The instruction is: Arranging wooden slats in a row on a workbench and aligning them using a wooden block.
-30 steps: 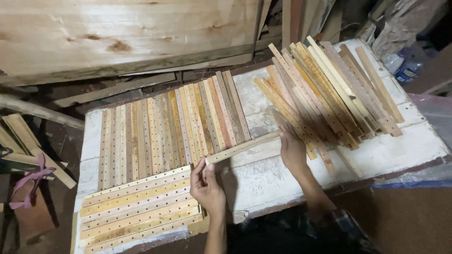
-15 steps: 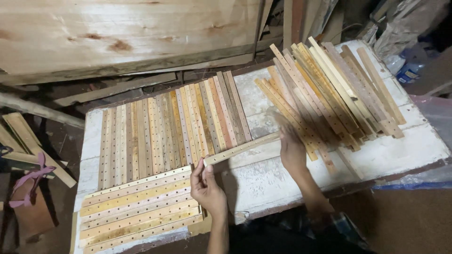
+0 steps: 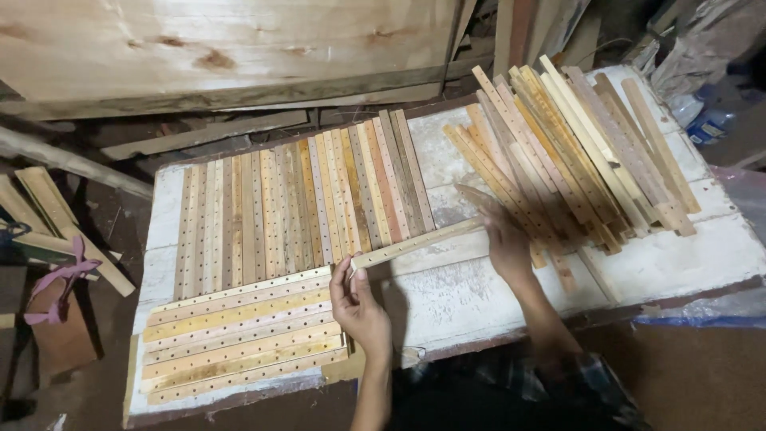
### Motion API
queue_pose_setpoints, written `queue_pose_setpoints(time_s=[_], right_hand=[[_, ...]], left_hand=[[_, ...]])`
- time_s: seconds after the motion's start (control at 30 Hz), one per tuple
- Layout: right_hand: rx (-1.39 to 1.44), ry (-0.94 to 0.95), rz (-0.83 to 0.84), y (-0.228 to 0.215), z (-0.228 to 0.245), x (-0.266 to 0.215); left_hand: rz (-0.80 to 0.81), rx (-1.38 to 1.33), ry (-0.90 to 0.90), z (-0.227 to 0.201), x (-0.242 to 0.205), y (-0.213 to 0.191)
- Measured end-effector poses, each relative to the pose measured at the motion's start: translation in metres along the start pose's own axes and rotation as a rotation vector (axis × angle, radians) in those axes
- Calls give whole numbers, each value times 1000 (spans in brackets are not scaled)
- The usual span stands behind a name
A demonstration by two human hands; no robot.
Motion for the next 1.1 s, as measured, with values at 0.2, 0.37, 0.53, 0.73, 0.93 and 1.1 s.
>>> queue_pose_setpoints(time_s=[0.2, 0.37, 0.53, 0.73, 0.93, 1.1], right_hand=[[-489, -66, 78, 1, 18, 5], [65, 326, -133, 5, -122, 33], [851, 342, -203, -8, -2, -34], [1173, 314, 40, 63, 27, -97], [1135, 333, 332, 99, 90, -169], [956, 0, 612, 121, 96, -204]], left_hand=[[-133, -242, -129, 21, -8, -5], [-204, -265, -211, 24, -2, -26], [-319, -252, -173, 24, 9, -78], [-497, 136, 54, -19, 33, -193], [-653, 704, 266, -26, 32, -309], [-787, 748, 280, -41, 20, -326]])
Point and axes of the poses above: each hand's wrist, its own x-axis towards the middle knuckle, its own y-axis out of the palm, z = x × y, the point moved 10 cm from there along x, towards the middle knuckle, and after that the axes turned 7 degrees about y, right-handed, at the moved point
